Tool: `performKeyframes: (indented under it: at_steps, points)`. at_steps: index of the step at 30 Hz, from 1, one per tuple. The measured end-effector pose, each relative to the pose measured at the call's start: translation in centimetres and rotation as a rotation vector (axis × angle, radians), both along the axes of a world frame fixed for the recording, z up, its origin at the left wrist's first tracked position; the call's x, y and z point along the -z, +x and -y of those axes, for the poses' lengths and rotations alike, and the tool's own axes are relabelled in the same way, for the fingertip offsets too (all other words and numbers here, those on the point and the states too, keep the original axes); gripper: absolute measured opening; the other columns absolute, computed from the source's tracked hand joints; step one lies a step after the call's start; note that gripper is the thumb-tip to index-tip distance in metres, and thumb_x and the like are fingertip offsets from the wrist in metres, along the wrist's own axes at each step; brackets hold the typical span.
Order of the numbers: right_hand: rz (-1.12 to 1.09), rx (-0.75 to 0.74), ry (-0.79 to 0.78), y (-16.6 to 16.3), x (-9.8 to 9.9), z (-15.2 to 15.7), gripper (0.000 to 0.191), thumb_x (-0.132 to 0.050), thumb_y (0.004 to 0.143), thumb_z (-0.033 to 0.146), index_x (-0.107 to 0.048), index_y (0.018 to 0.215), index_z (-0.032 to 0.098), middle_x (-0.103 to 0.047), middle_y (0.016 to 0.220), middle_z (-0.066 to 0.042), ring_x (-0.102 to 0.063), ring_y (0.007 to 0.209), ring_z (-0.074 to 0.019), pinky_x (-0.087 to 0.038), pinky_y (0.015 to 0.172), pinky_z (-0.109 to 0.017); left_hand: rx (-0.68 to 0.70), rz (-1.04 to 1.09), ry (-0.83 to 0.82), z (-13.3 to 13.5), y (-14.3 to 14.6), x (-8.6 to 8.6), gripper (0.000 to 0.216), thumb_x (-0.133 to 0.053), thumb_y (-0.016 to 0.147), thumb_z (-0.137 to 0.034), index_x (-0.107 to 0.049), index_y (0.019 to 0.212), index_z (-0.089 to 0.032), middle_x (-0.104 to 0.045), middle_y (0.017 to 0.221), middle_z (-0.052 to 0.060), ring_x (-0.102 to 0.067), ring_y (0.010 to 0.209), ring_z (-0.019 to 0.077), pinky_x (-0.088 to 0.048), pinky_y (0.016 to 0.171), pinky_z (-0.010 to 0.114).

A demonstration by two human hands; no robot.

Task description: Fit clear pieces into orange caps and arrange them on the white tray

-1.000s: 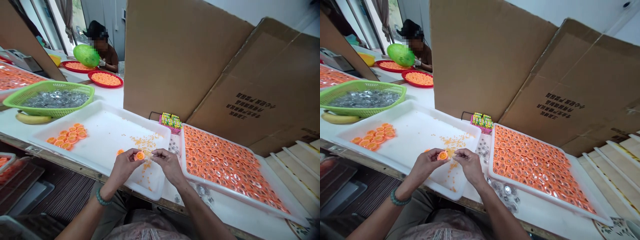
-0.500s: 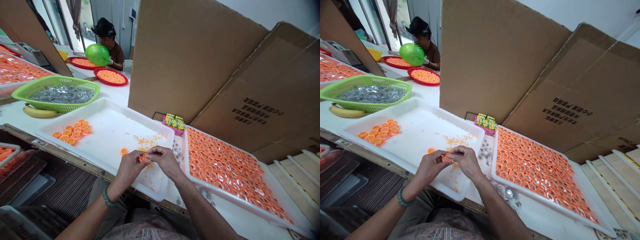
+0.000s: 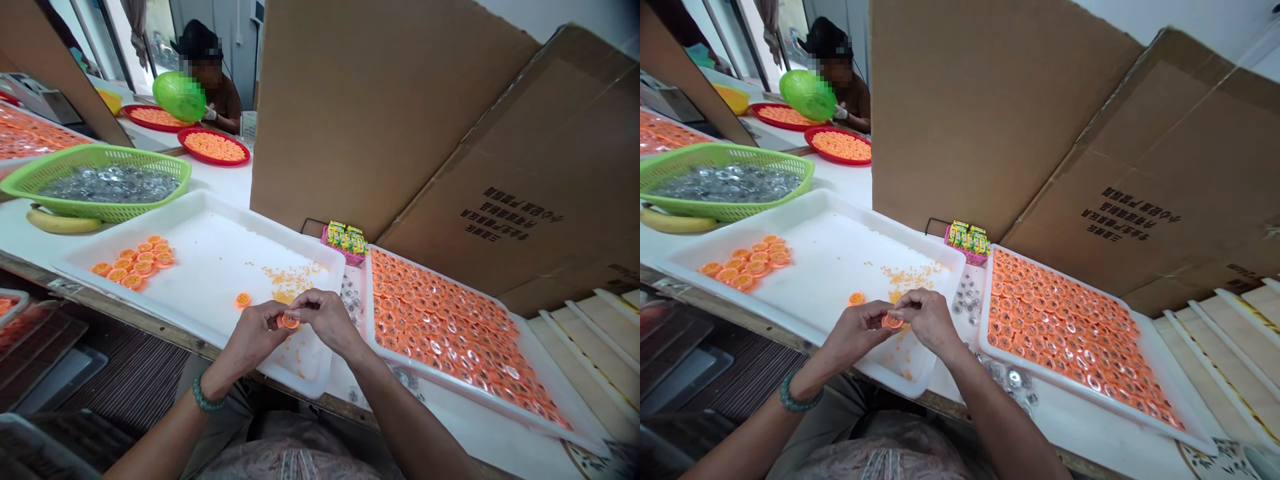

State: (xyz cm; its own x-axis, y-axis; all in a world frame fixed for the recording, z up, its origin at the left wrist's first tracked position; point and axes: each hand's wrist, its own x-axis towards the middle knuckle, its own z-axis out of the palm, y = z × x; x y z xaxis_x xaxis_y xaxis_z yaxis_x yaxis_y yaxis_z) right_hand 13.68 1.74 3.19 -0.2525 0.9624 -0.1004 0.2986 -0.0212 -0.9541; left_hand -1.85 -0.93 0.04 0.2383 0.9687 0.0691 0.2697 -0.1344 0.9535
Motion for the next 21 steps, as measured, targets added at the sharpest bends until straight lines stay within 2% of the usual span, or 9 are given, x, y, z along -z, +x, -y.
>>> performKeyframes:
  at_steps: [2, 6, 9, 12, 14, 16, 21]
  points:
    - [0.016, -0.037, -0.007, 0.2, 0.0, -0.2, 0.016, -0.07, 0.064, 0.032, -0.066, 0.065, 0.017, -0.059, 0.062, 0.001, -0.051, 0.06, -0.0113, -0.04, 0.058, -0.024, 0.03, 0.016, -0.015, 0.1, 0.0, -0.1, 0.02, -0.062, 0.072, -0.023, -0.069, 0.09, -0.016, -0.064, 0.072, 0.002, -0.051, 0.063, 0.0144, -0.039, 0.056, 0.024]
    - [-0.002, -0.105, -0.057, 0.5, 0.0, -0.5, 0.021, -0.072, 0.063, 0.035, -0.064, 0.064, 0.015, -0.055, 0.057, 0.002, -0.048, 0.055, -0.0099, -0.04, 0.056, -0.024, 0.146, 0.136, -0.057, -0.1, -0.1, -0.3, 0.027, -0.06, 0.07, -0.016, -0.069, 0.096, -0.016, -0.067, 0.085, 0.004, -0.058, 0.076, 0.0183, -0.045, 0.067, 0.026]
    - [-0.05, -0.049, -0.035, 0.4, 0.4, -0.2, 0.018, -0.07, 0.065, 0.033, -0.064, 0.067, 0.015, -0.057, 0.061, 0.002, -0.05, 0.058, -0.0104, -0.041, 0.057, -0.024, 0.134, 0.19, -0.152, -0.5, -0.2, -0.3, 0.028, -0.064, 0.07, -0.021, -0.069, 0.096, -0.016, -0.068, 0.084, 0.005, -0.06, 0.077, 0.02, -0.046, 0.069, 0.029]
    - [-0.086, 0.054, 0.06, 0.3, 0.9, 0.6, 0.012, -0.064, 0.073, 0.028, -0.067, 0.076, 0.017, -0.061, 0.074, -0.001, -0.055, 0.069, -0.0125, -0.045, 0.064, -0.025, 0.067, 0.272, -0.239, -0.7, -0.2, -0.2, 0.029, -0.067, 0.07, -0.029, -0.07, 0.095, -0.016, -0.07, 0.086, 0.006, -0.061, 0.082, 0.0218, -0.047, 0.075, 0.031]
    - [-0.108, 0.047, 0.131, 0.5, 1.3, 1.3, 0.014, -0.057, 0.079, 0.025, -0.068, 0.086, 0.019, -0.062, 0.087, -0.003, -0.057, 0.081, -0.0142, -0.047, 0.072, -0.026, 0.042, 0.336, -0.267, -0.8, -0.2, -0.1, 0.032, -0.069, 0.069, -0.031, -0.069, 0.097, -0.016, -0.071, 0.09, 0.006, -0.061, 0.085, 0.0223, -0.046, 0.078, 0.031]
    - [-0.1, 0.018, 0.22, 0.7, 1.5, 2.1, 0.02, -0.054, 0.082, 0.022, -0.066, 0.098, 0.022, -0.06, 0.097, -0.004, -0.057, 0.089, -0.0149, -0.047, 0.078, -0.028, 0.0, 0.364, -0.288, -0.8, -0.2, -0.2, 0.034, -0.071, 0.067, -0.032, -0.07, 0.097, -0.017, -0.071, 0.086, 0.006, -0.062, 0.08, 0.0214, -0.047, 0.075, 0.03]
    - [0.163, 0.04, 0.507, 0.5, 2.1, 3.3, 0.042, -0.067, 0.072, 0.019, -0.059, 0.113, 0.026, -0.057, 0.099, -0.004, -0.055, 0.086, -0.0155, -0.048, 0.079, -0.03, -0.034, 0.452, -0.351, -0.9, 0.0, -0.7, 0.028, -0.072, 0.067, -0.029, -0.071, 0.092, -0.016, -0.071, 0.079, 0.004, -0.061, 0.076, 0.0179, -0.048, 0.07, 0.026]
